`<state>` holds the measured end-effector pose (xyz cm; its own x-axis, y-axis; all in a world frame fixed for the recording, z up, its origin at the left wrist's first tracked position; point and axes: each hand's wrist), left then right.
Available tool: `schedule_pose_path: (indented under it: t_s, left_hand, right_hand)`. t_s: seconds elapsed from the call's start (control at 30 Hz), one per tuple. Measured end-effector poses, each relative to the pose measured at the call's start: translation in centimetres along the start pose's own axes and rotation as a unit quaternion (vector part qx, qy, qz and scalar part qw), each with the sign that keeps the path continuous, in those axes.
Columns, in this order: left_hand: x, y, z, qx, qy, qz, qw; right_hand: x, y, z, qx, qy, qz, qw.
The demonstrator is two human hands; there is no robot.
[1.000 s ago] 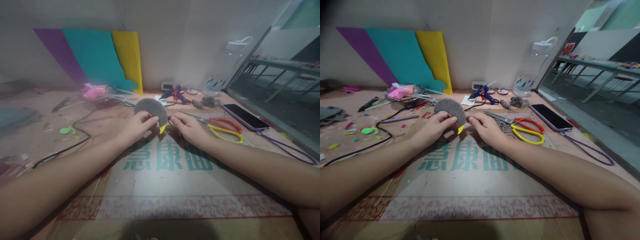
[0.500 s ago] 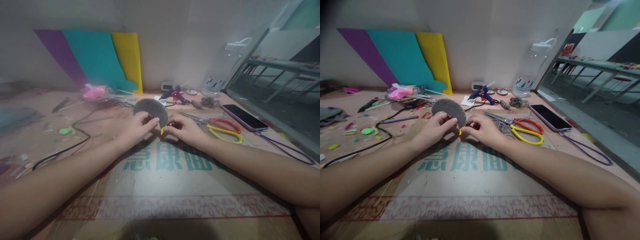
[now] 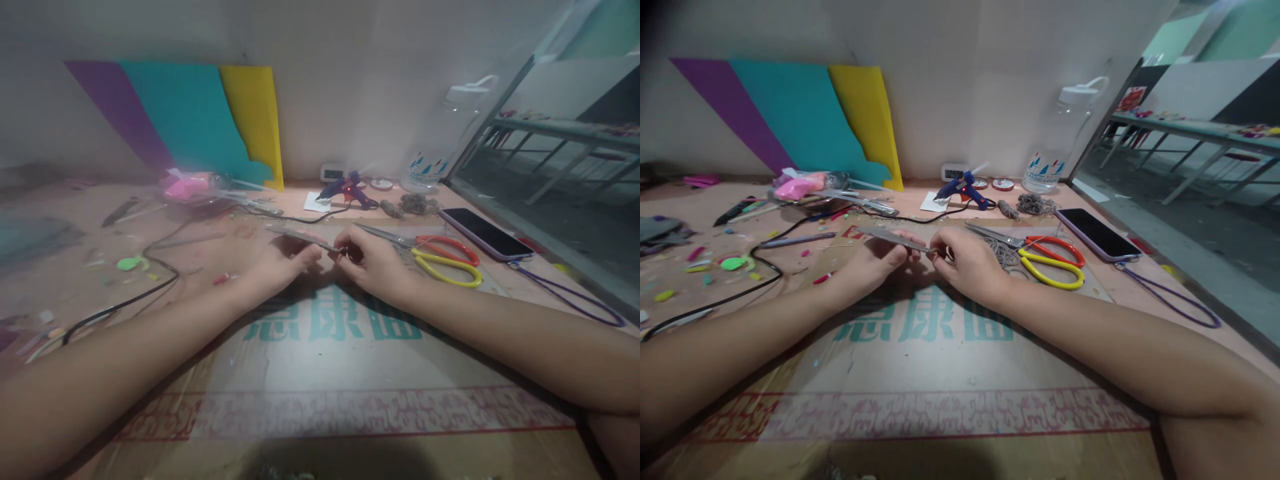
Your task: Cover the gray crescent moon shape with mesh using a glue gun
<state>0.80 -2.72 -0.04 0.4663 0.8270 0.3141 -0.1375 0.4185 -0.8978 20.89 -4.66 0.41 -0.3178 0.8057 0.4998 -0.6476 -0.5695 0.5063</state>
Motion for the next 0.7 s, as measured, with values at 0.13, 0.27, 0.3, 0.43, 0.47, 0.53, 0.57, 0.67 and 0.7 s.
schedule_pose_path:
  t_s: [0.13,0.27,0.3,0.43,0.47,0.53,0.57,0.67,0.7]
  left_hand:
    - [0.3,0.2,0.0,-0.103,0.01,0.06,0.993]
    - [1.0,0.2,-0.1,-0.23,-0.016,0.128,0.965]
    - [1.1,0.3,-0.1,-0.235,-0.03,0.134,0.962]
    - [1.3,1.1,0.2,-0.154,-0.074,0.135,0.976]
    - [1.3,1.3,0.3,-0.133,-0.08,0.126,0.98]
    - [1.3,1.7,0.4,-0.109,-0.089,0.1,0.985]
    - [1.3,1.7,0.4,-0.1,-0.093,0.089,0.987]
    - [1.2,1.7,0.5,-0.069,-0.096,0.086,0.989]
    - [1.2,1.6,0.5,-0.059,-0.096,0.091,0.989]
  right_hand:
    - [-0.1,-0.1,0.3,-0.038,0.006,0.029,0.999]
    - [0.2,-0.6,0.2,-0.071,0.018,0.03,0.997]
    - [0.3,-0.7,0.2,-0.075,0.024,0.024,0.997]
    - [0.4,-0.5,0.4,-0.078,0.038,-0.012,0.996]
    - [0.4,-0.2,0.7,-0.08,0.043,-0.017,0.996]
    - [0.7,0.6,1.7,-0.09,0.058,-0.022,0.994]
    - [0.9,1.1,2.5,-0.097,0.066,-0.02,0.993]
    - [1.5,2.5,5.6,-0.095,0.099,-0.026,0.99]
    - [1.8,2.8,6.8,-0.082,0.124,-0.024,0.989]
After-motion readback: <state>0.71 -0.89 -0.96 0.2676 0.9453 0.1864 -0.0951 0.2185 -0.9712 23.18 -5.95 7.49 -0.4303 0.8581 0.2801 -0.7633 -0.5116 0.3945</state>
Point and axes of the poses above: each hand's wrist, its own x-axis towards the middle knuckle, its own z-axis out of the back of the hand, y = z × x, and after that the axes turned 2 degrees about -z, right-handed
